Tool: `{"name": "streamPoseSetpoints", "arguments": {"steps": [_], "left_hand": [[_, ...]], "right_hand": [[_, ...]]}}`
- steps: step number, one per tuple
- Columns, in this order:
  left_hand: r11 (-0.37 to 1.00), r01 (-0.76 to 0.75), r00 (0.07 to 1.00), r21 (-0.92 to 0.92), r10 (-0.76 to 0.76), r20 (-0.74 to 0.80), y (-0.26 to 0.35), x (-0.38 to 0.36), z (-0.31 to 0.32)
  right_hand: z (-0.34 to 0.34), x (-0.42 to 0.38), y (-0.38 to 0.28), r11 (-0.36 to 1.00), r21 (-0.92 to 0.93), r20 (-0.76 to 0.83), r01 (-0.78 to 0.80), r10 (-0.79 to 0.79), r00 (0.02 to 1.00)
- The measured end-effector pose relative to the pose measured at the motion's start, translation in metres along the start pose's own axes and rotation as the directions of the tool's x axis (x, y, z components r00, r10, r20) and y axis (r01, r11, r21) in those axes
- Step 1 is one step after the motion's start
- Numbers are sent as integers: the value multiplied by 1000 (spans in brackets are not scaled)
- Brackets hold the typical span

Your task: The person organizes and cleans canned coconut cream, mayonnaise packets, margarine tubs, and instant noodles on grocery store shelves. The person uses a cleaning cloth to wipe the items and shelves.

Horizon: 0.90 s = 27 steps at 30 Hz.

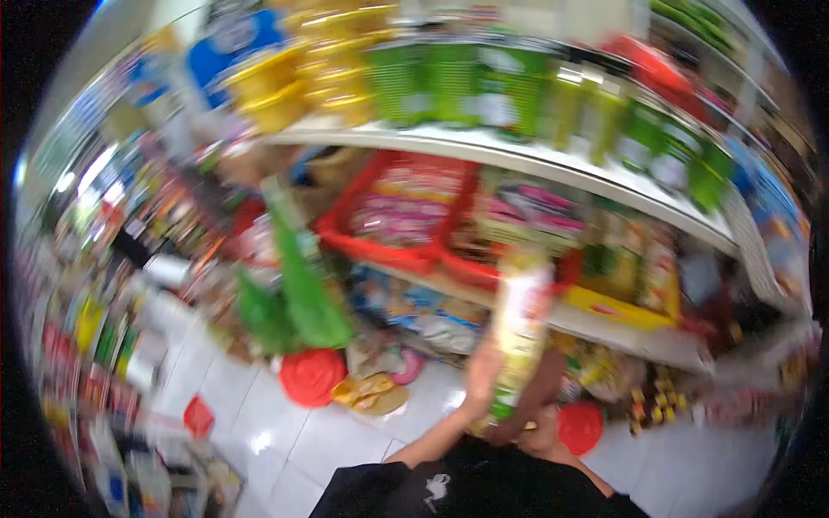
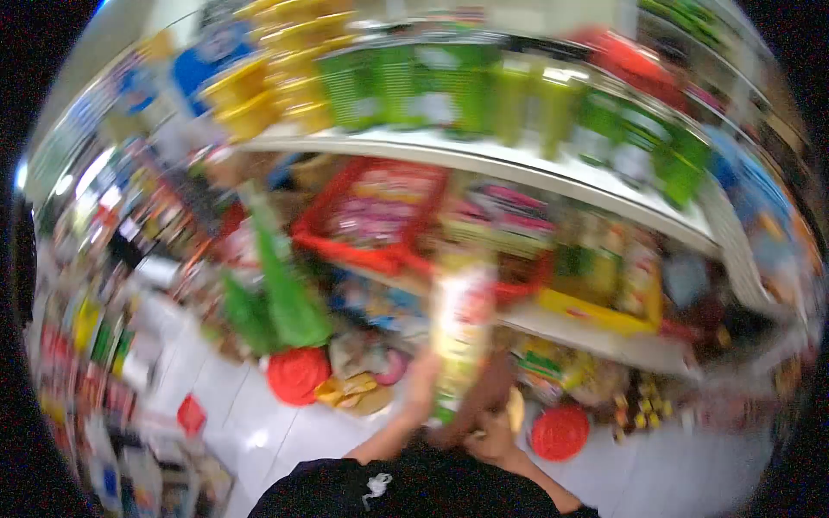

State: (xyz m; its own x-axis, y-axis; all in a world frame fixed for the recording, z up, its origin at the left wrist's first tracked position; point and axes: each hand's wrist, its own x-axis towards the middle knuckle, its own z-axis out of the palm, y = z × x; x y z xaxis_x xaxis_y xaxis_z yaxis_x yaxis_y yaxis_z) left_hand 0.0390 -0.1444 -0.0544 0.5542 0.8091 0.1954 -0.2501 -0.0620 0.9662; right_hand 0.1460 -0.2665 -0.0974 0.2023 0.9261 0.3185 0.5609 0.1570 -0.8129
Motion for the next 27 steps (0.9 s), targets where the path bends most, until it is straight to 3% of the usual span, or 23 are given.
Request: {"name": "streamPoseSetpoints", "arguments": {"steps": [3,4,6,8,10,11,12,14,16,17,20,21,24,26,27], "left_hand": [[952,-256,964,169,238,123,-30,-12,2],[939,-166,973,302,106,206,5,-17,-1],[982,-11,936,189,-56,346,33,-23,-19],[982,-79,959,174,27,284,28,-31,-29],[924,-245,969,293,225,102,24,-39,-43],[914,-263,963,310,270,22,33,-44,-53],[950,-174,979,258,195,-58,28,-50,-64],[918,-314,848,243,387,-362,15,-57,-71],[940,-342,767,-2,278,-578,15,-65,-73],[935,-355,743,-4,280,-608,21,-68,-72],[893,-312,774,325,437,-459,22,-80,-86],[895,-280,816,347,412,-404,40,-83,-84],[900,-247,892,358,356,-280,42,-94,-86],[902,-239,891,359,351,-289,41,-97,-87],[900,-235,883,367,356,-307,44,-97,-86]], "right_hand": [[4,23,31,922,376,98,-88,55,994],[4,41,19,882,458,95,-110,75,993],[9,69,-7,826,549,75,-126,101,992],[19,81,-23,798,590,96,-125,85,992],[38,83,-37,797,592,148,-125,45,988],[50,81,-46,802,584,185,-124,18,983],[61,76,-52,810,575,229,-116,-22,973],[80,67,-65,821,564,306,-93,-103,947],[90,67,-72,825,561,376,-63,-186,908],[93,70,-74,826,562,412,-49,-228,882],[97,83,-79,815,579,389,29,-307,869],[97,89,-95,740,669,277,72,-338,899],[95,108,-112,828,560,154,39,-150,977],[92,127,-121,804,592,139,57,-172,975],[96,131,-114,771,636,204,-31,-129,970]]}}
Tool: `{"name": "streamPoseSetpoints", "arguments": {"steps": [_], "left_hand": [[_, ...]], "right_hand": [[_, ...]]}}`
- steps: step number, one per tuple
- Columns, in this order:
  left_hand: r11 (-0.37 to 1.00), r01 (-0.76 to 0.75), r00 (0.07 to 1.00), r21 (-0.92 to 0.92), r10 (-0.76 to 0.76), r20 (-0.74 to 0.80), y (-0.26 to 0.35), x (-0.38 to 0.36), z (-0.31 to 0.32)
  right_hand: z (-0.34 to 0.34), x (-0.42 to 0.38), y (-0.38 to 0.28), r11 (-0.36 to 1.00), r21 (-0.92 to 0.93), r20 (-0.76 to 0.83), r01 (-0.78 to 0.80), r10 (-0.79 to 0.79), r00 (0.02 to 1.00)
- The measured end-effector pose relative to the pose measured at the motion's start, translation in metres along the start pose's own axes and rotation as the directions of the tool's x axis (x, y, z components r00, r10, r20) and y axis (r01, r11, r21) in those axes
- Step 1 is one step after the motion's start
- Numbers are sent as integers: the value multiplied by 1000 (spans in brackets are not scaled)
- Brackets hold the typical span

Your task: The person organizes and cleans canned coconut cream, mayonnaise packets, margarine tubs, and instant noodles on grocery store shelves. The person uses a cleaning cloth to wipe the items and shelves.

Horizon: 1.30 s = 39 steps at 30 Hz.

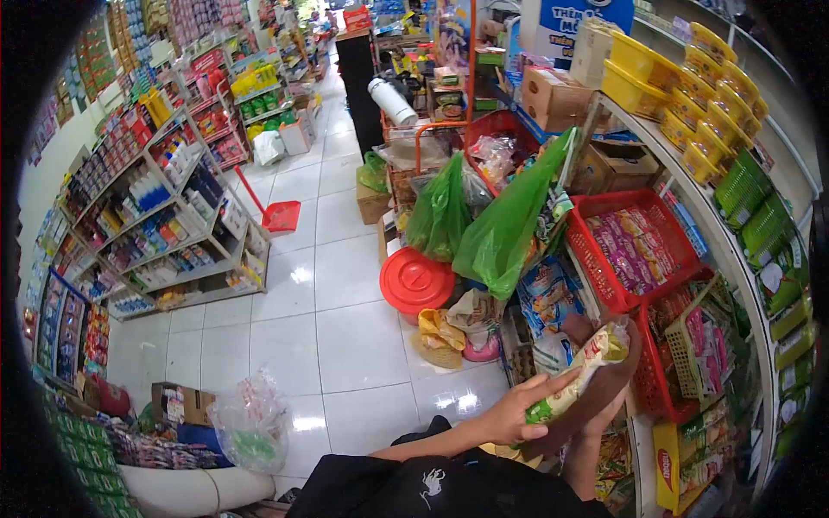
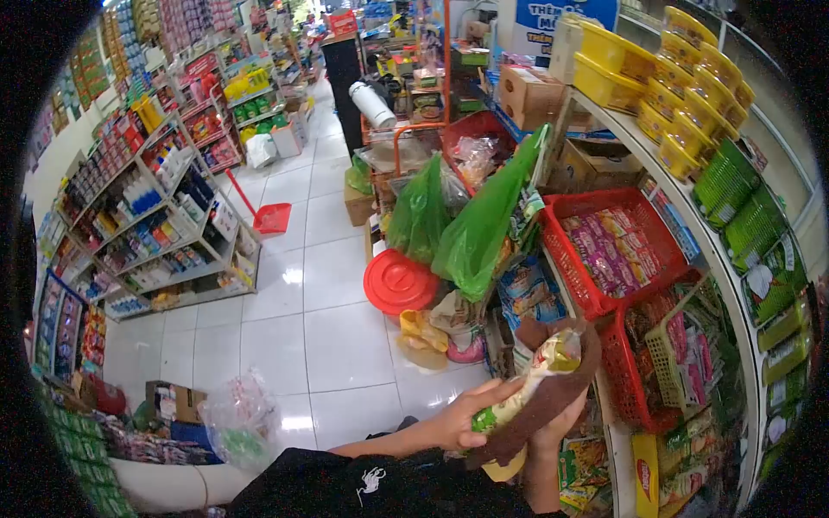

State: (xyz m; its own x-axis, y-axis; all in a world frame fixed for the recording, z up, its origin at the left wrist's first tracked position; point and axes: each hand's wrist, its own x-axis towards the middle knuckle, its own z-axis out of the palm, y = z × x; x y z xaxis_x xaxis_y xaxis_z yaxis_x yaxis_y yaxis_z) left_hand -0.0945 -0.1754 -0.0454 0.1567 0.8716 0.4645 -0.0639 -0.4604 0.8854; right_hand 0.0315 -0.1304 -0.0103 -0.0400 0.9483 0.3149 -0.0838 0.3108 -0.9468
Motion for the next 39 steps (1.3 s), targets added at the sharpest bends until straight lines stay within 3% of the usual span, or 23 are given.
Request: {"name": "streamPoseSetpoints", "arguments": {"steps": [1,3,4,5,7,9,10,11,13,15,17,19,23,25,29,36,39], "left_hand": [[1000,-1,1000,6,1,-19,2,1,-1],[998,30,999,56,-27,-43,-1,1,-8],[994,69,997,81,-65,-47,-6,0,-12],[989,107,993,104,-102,-51,-9,0,-15],[991,122,986,53,-115,-123,-2,4,-16],[993,114,980,-4,-113,-161,-6,6,-15],[992,126,988,16,-124,-95,-5,7,-14],[1000,27,997,6,-27,-74,-14,10,-5],[988,150,981,24,-152,121,-7,9,-3],[986,167,958,-15,-158,237,-5,9,-2],[988,132,953,-79,-105,282,-15,6,4],[982,121,956,-144,-76,282,-14,6,6],[972,143,955,-189,-85,285,-11,5,7],[895,285,920,-344,-154,360,-13,5,7],[713,425,885,-558,-200,420,-27,-1,13],[850,309,914,-427,-141,381,-30,6,20],[819,380,883,-431,-182,433,-25,11,19]], "right_hand": [[-2,3,8,995,71,23,-75,74,997],[-3,2,21,978,-30,20,-204,205,979],[7,-10,22,996,21,-13,-84,85,996],[6,-16,27,982,-120,55,-144,151,987],[18,-28,23,996,-86,183,13,3,983],[13,-34,26,996,-85,133,-26,37,990],[12,-36,27,996,-80,106,-47,55,993],[8,-35,27,999,-15,70,-49,50,996],[-12,-25,25,992,113,0,-50,50,999],[-30,-3,22,999,39,58,-34,32,998],[-30,8,12,945,326,109,39,-78,991],[-34,13,9,938,346,89,9,-43,995],[-38,20,8,962,249,161,115,-159,974],[-43,28,16,952,220,172,213,-253,952],[-60,24,23,975,172,123,141,-164,979],[-66,17,22,977,178,89,117,-135,987],[-65,16,23,979,179,93,100,-118,989]]}}
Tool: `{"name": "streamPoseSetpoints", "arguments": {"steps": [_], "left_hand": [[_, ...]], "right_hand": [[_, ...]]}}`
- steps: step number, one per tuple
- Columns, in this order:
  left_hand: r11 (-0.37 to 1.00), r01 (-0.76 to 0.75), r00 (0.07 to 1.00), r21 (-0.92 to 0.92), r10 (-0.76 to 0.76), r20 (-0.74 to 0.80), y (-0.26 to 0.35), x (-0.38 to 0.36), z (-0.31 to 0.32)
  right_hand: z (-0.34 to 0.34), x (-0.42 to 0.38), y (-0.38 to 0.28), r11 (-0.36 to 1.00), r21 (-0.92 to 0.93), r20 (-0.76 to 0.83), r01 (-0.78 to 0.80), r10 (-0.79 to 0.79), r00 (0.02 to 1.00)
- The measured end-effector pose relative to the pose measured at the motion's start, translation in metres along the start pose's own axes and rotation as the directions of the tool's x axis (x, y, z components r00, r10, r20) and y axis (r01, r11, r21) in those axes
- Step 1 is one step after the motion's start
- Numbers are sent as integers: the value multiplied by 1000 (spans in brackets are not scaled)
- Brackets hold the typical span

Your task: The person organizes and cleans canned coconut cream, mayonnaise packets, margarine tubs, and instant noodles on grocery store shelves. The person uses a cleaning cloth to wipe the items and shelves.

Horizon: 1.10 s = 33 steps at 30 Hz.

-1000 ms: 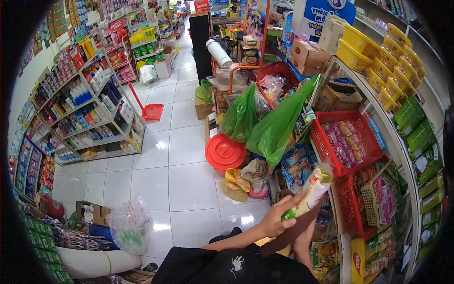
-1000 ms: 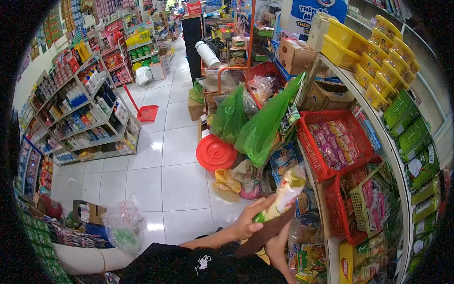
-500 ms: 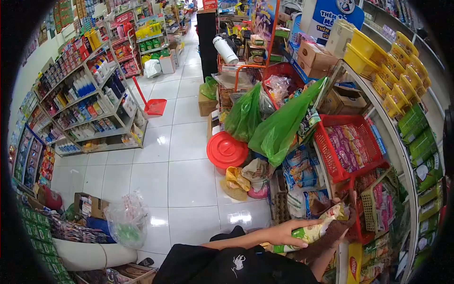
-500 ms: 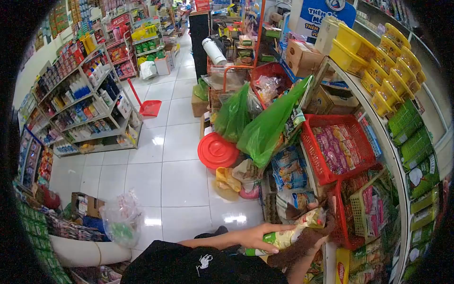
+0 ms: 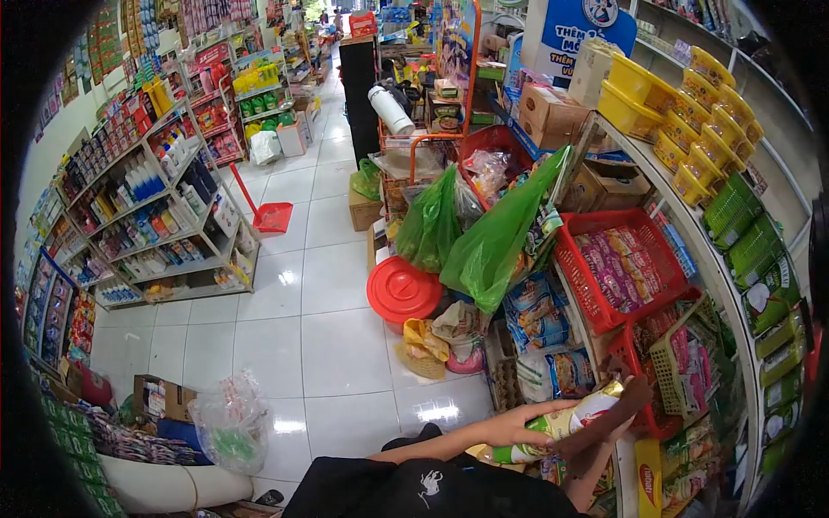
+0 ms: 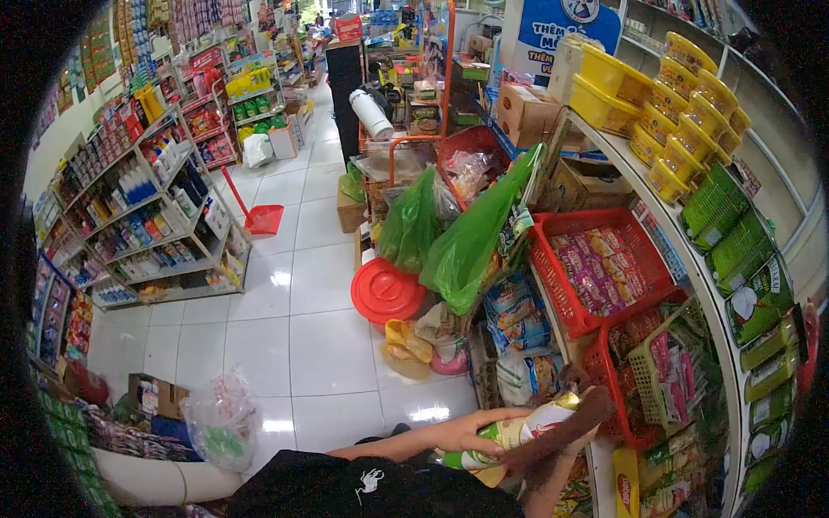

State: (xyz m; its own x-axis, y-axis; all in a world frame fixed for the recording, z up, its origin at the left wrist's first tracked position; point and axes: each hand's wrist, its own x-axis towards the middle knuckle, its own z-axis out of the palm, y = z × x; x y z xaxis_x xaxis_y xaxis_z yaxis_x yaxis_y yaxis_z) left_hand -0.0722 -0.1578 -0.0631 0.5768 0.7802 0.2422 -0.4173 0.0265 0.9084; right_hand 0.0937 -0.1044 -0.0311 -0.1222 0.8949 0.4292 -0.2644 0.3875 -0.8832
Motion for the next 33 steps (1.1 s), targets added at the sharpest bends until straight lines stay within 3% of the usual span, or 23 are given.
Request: {"name": "streamPoseSetpoints", "arguments": {"steps": [3,6,7,8,9,10,11,12,14,15,16,17,21,24,25,26,27,28,29,30,31,32,33], "left_hand": [[996,-1,999,89,4,-35,0,-1,-2],[877,-37,989,-480,-36,-142,-18,-1,3],[731,-18,947,-682,-206,-247,-6,-4,18],[528,53,994,-848,-110,-7,-19,-5,11],[297,175,979,-939,48,198,-42,-7,-4],[69,331,908,-941,248,338,-58,-9,-14],[88,343,924,-935,145,353,-57,-17,-22],[136,262,949,-955,143,280,-30,-15,-19],[236,252,968,-938,-54,246,-45,-22,-30],[274,258,959,-926,-188,212,-44,-25,-28],[310,269,934,-912,-316,169,-44,-27,-23],[340,285,892,-896,-437,118,-45,-29,-19],[421,304,947,-855,-230,223,-84,-30,-21],[577,310,942,-756,-296,160,-68,-33,-23],[708,216,973,-673,-216,85,-59,-33,-23],[815,181,980,-550,-199,27,-45,-33,-23],[900,148,984,-409,-174,-26,-28,-34,-23],[959,115,988,-258,-139,-73,-19,-35,-24],[958,69,992,-278,-94,-80,-16,-36,-24],[962,93,989,-256,-118,-86,-15,-38,-25],[966,116,986,-233,-141,-93,-14,-40,-25],[968,139,981,-209,-162,-101,-14,-41,-25],[953,146,976,-264,-183,-119,-16,-41,-21]], "right_hand": [[7,1,-1,999,43,2,-27,27,1000],[22,5,-6,988,133,6,-79,79,997],[29,6,-7,981,167,14,-102,101,995],[32,4,-7,973,192,31,-132,128,991],[39,2,-7,965,211,53,-157,150,987],[42,-3,-6,959,220,79,-177,164,983],[47,-8,-6,953,229,106,-196,176,979],[53,-13,-5,946,244,134,-214,186,973],[57,-18,-3,907,316,164,-279,237,958],[59,-16,-1,873,373,167,-314,270,948],[53,-15,5,757,479,163,-444,420,893],[39,-14,9,754,469,228,-460,400,888],[-3,-10,17,763,457,330,-458,332,884],[-37,-6,34,703,606,294,-371,236,926],[-52,-4,46,599,732,292,-325,155,944],[-66,-1,66,237,924,319,-301,-41,947],[-81,6,95,-576,639,331,-511,-393,858],[-88,9,104,-694,386,317,-608,-519,794],[-91,8,110,-706,237,306,-667,-597,741],[-74,9,88,-666,425,324,-613,-520,790],[-46,11,55,-362,824,343,-436,-292,893],[-15,12,8,502,823,283,-267,45,958],[8,17,-14,616,735,283,-283,101,954]]}}
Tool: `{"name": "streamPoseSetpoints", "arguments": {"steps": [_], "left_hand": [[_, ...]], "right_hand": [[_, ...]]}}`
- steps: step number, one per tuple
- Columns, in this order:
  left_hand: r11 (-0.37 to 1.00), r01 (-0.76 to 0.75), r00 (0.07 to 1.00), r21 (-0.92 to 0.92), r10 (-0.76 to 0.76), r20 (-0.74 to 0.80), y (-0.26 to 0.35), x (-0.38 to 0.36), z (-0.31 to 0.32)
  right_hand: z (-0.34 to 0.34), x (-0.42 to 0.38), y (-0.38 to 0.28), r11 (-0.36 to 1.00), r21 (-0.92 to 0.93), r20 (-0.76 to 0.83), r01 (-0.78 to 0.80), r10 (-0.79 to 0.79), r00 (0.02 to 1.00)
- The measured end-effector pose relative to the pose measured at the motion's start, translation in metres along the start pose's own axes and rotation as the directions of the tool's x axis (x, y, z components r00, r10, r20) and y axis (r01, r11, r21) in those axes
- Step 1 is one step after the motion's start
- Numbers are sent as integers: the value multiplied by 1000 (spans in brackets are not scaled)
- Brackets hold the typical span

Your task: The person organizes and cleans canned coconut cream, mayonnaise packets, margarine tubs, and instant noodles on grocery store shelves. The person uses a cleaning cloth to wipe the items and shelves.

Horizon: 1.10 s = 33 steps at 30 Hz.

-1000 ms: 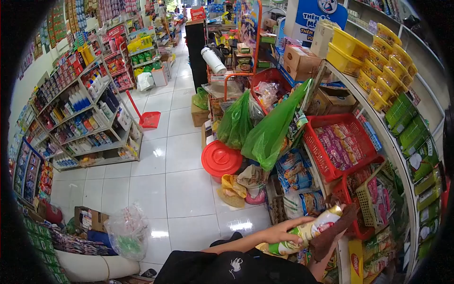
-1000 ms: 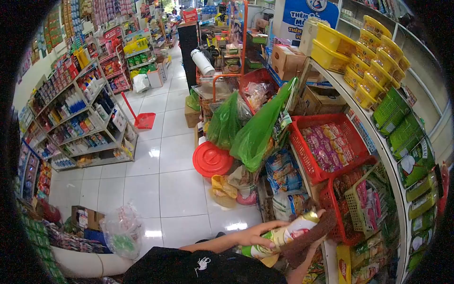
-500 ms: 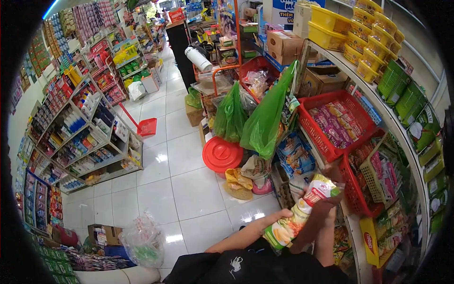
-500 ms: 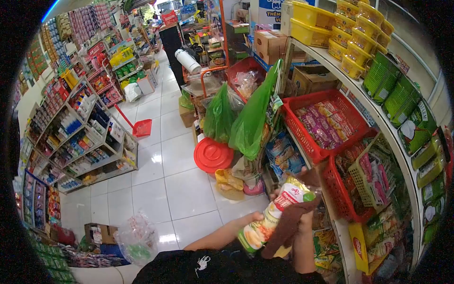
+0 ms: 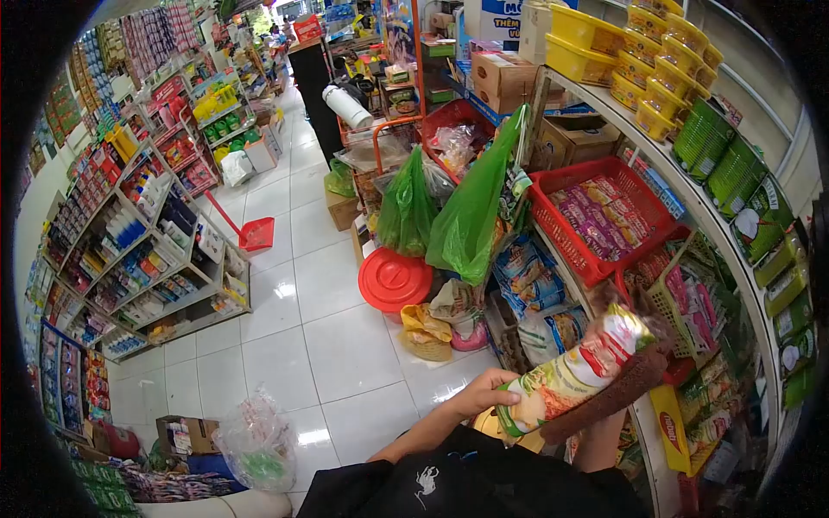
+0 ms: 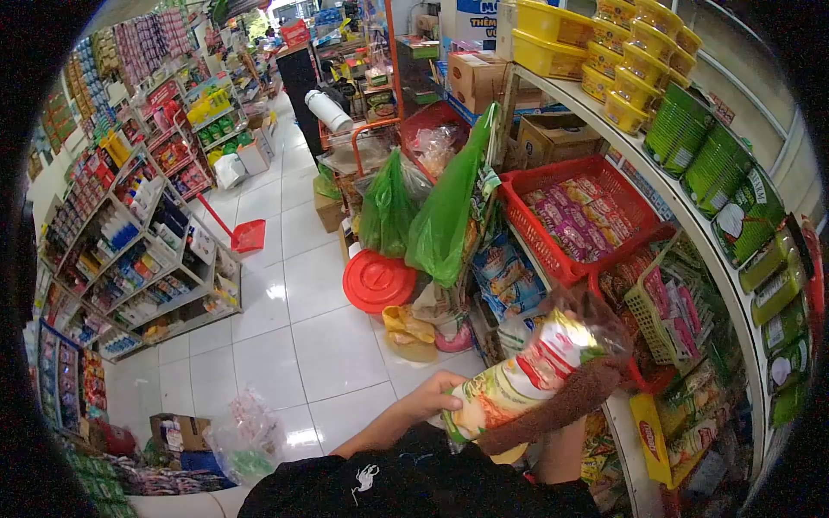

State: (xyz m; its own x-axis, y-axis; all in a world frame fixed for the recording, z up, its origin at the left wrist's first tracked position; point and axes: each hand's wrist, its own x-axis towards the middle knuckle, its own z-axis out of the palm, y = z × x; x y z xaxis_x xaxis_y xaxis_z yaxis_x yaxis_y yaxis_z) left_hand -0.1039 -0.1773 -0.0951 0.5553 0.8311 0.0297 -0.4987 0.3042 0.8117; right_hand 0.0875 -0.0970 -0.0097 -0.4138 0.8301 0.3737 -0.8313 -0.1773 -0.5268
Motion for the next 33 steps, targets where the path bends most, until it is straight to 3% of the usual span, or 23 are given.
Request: {"name": "streamPoseSetpoints", "arguments": {"steps": [3,5,7,8,11,14,17,18,19,20,21,22,23,25,26,29,30,33], "left_hand": [[950,-58,998,-306,62,1,-9,2,10],[958,-93,995,-272,78,-65,-3,0,20],[955,-126,987,-267,93,-133,7,-4,26],[952,-151,980,-266,110,-164,12,-5,30],[943,-215,954,-255,147,-262,17,-9,35],[938,-282,908,-202,192,-372,17,-14,32],[941,-289,877,-175,187,-443,36,-26,41],[978,-194,884,-80,139,-446,38,-33,37],[971,-75,868,225,175,-464,41,-37,34],[863,63,856,501,211,-472,46,-42,31],[666,206,848,717,243,-470,52,-45,28],[327,597,785,733,-52,-617,88,-45,46],[419,501,781,757,159,-605,84,-49,48],[507,258,631,822,556,-541,73,-57,53],[402,138,667,905,638,-385,73,-60,52],[643,-247,647,725,667,-371,33,-52,53],[800,-405,599,442,598,-533,29,-46,59],[783,-574,514,238,571,-640,23,-45,59]], "right_hand": [[47,16,11,987,-108,-74,-116,109,991],[39,20,17,971,60,-28,-231,233,972],[61,18,29,973,-158,-220,-168,131,967],[44,17,35,986,-6,-82,-169,168,982],[35,7,51,929,-281,-92,-241,224,970],[28,-19,59,758,-573,-77,-311,328,942],[27,-45,67,611,-728,-59,-311,397,916],[28,-48,69,585,-752,-56,-303,400,915],[27,-52,70,561,-775,-57,-290,395,917],[28,-53,72,547,-789,-59,-280,386,921],[27,-54,73,537,-800,-62,-269,371,926],[27,-54,73,533,-806,-64,-256,352,934],[26,-54,74,530,-813,-62,-242,334,941],[27,-46,74,524,-836,-17,-166,276,961],[41,-37,71,484,-872,59,-71,249,967],[47,-29,75,324,-928,286,184,306,908],[40,-33,83,290,-929,311,230,274,910],[32,-34,79,192,-954,280,232,286,916]]}}
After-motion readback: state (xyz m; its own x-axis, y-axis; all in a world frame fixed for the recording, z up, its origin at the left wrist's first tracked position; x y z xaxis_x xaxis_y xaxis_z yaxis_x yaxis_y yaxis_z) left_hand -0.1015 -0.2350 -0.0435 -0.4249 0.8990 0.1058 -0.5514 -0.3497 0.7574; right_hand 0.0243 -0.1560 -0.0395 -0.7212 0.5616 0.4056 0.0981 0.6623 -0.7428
